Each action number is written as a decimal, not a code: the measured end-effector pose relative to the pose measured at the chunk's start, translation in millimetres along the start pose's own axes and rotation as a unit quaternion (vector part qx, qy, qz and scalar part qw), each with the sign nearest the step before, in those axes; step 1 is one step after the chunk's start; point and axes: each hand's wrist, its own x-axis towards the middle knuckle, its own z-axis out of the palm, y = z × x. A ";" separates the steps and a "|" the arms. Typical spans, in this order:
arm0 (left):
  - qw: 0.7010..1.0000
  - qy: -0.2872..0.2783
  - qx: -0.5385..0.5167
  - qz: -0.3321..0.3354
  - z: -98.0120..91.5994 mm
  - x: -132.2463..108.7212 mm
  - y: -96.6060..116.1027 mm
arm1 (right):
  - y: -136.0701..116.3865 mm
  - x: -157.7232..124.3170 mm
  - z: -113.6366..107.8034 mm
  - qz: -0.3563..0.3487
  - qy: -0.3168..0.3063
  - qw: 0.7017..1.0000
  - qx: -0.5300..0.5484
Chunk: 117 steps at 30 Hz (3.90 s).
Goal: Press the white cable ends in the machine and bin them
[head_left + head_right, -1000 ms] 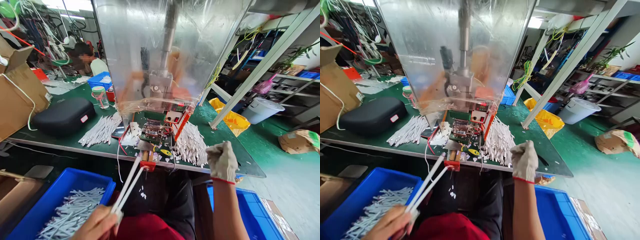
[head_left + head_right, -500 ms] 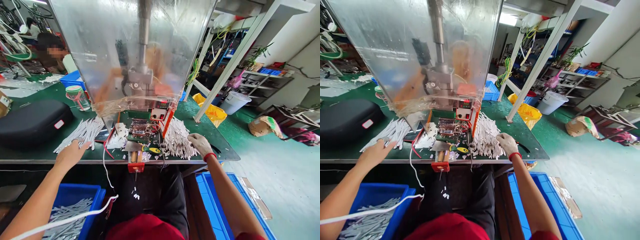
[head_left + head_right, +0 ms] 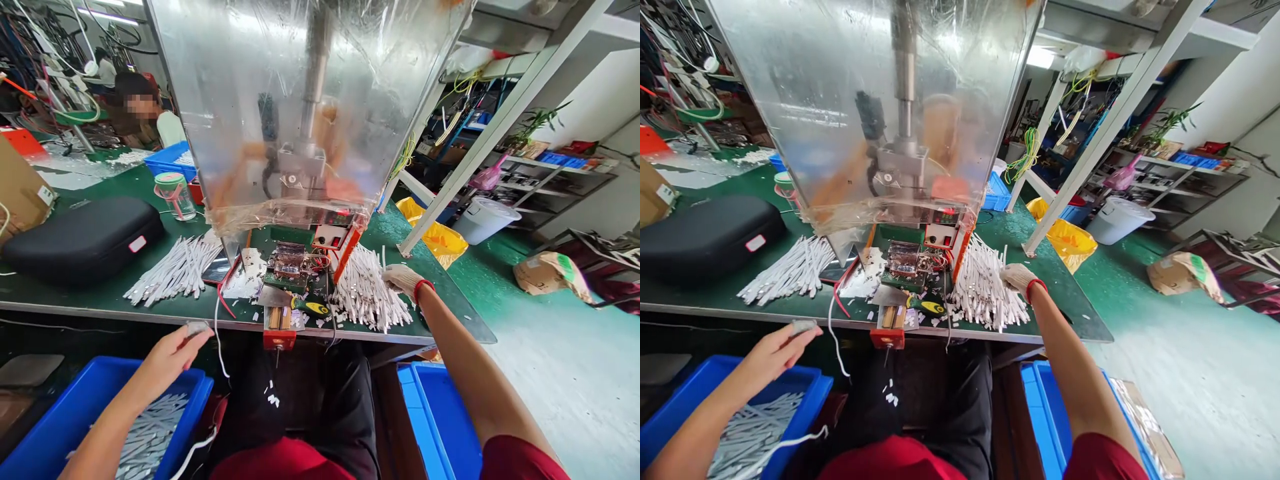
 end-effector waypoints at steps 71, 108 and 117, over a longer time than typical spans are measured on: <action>0.906 -0.234 -0.349 -0.047 120.4 -9.2 68.6 | -4.8 -128.4 222.4 0.066 -0.329 0.909 0.249; 0.900 -0.227 -0.372 -0.032 147.1 2.7 66.9 | -9.4 -100.7 241.6 0.044 -0.237 0.925 0.293; 0.897 -0.213 -0.387 -0.029 150.3 3.1 64.0 | -13.3 -106.7 241.4 0.039 -0.233 0.924 0.299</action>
